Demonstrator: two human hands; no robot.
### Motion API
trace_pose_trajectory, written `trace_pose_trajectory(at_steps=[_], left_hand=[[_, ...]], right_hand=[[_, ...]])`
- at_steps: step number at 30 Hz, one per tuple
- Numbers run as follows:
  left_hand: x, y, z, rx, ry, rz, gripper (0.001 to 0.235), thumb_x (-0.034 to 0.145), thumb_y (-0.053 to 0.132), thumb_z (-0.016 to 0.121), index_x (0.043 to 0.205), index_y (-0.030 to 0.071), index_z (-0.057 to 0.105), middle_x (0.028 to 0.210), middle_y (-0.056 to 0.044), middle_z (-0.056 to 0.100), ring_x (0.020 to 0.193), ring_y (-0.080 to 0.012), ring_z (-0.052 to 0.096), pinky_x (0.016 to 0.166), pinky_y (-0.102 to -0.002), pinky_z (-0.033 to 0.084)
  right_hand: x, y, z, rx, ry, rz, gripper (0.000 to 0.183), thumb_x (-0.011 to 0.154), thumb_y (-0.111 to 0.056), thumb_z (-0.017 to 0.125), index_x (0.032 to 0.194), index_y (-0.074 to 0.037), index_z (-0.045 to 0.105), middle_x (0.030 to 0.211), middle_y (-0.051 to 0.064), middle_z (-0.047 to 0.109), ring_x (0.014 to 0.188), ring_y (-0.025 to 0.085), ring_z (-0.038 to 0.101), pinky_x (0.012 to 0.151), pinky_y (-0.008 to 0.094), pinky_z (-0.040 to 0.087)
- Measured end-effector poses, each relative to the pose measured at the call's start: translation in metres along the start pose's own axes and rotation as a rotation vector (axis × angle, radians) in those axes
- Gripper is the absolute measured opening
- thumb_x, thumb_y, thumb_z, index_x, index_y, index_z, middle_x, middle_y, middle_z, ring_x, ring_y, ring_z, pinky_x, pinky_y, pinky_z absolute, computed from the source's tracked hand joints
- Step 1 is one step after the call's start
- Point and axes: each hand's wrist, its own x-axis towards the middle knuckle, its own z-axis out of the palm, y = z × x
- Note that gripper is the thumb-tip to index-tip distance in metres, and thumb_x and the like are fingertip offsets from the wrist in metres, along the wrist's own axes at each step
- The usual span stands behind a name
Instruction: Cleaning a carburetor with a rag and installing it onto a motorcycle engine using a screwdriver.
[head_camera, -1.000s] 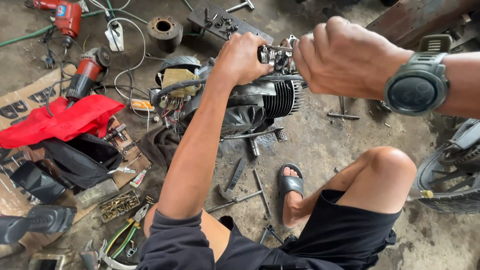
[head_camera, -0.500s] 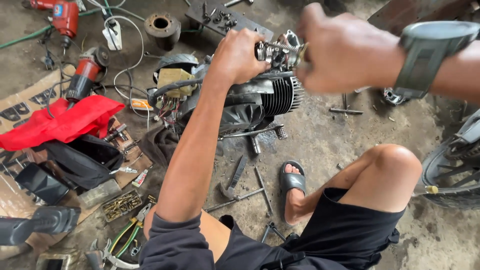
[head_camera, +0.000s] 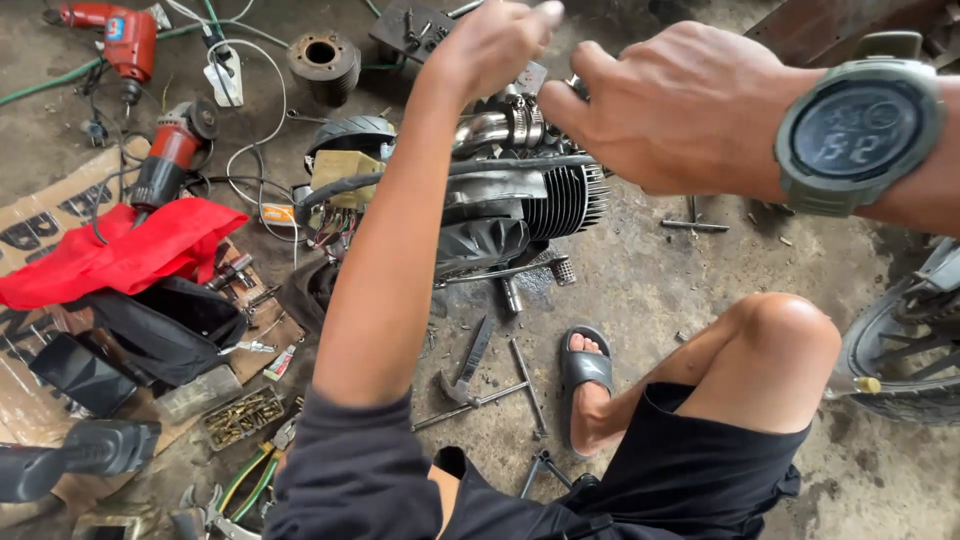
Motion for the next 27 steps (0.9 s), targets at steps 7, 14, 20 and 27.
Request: trace_pose_trajectory(at_steps=[7,14,20,27], left_hand=[[0.030,0.023,0.017,0.612,-0.525,-0.289,0.079,0.071,0.061,0.054,0.122,0.003,0.068,0.125,-0.008,0.069,0.102,-0.0276,0.062,0.089,-0.051,0.051],[0.013,0.021,0.008,0.433,-0.556,-0.430,0.100,0.067,0.080,0.052,0.148,0.021,0.055,0.161,-0.003,0.045,0.141,-0.0268,0.050,0.112,-0.054,0.044],[0.022,-0.001,0.019,0.310,-0.611,-0.345,0.087,0.072,0.070,0.055,0.141,0.018,0.063,0.157,-0.004,0.052,0.137,-0.0258,0.055,0.109,-0.051,0.046],[0.029,-0.006,0.022,0.324,-0.617,-0.263,0.080,0.073,0.074,0.056,0.129,0.020,0.073,0.144,-0.003,0.064,0.124,-0.0230,0.064,0.100,-0.045,0.052]], right_hand=[[-0.015,0.000,0.007,0.017,0.070,0.020,0.014,0.100,-0.020,0.055,0.110,-0.010,0.052,0.094,0.008,0.059,0.059,0.018,0.072,0.051,0.031,0.060],[-0.014,-0.007,0.003,-0.429,0.142,-0.109,0.021,0.096,-0.022,0.065,0.114,-0.013,0.061,0.089,0.004,0.066,0.059,0.010,0.060,0.055,0.023,0.047],[-0.011,-0.006,0.005,-0.528,0.143,-0.181,0.037,0.097,-0.019,0.058,0.125,0.004,0.067,0.075,0.006,0.067,0.047,0.008,0.049,0.045,0.022,0.036],[-0.008,-0.007,0.005,-0.473,0.167,-0.153,0.035,0.095,-0.016,0.059,0.124,0.001,0.070,0.066,0.003,0.064,0.040,0.005,0.045,0.038,0.020,0.032]])
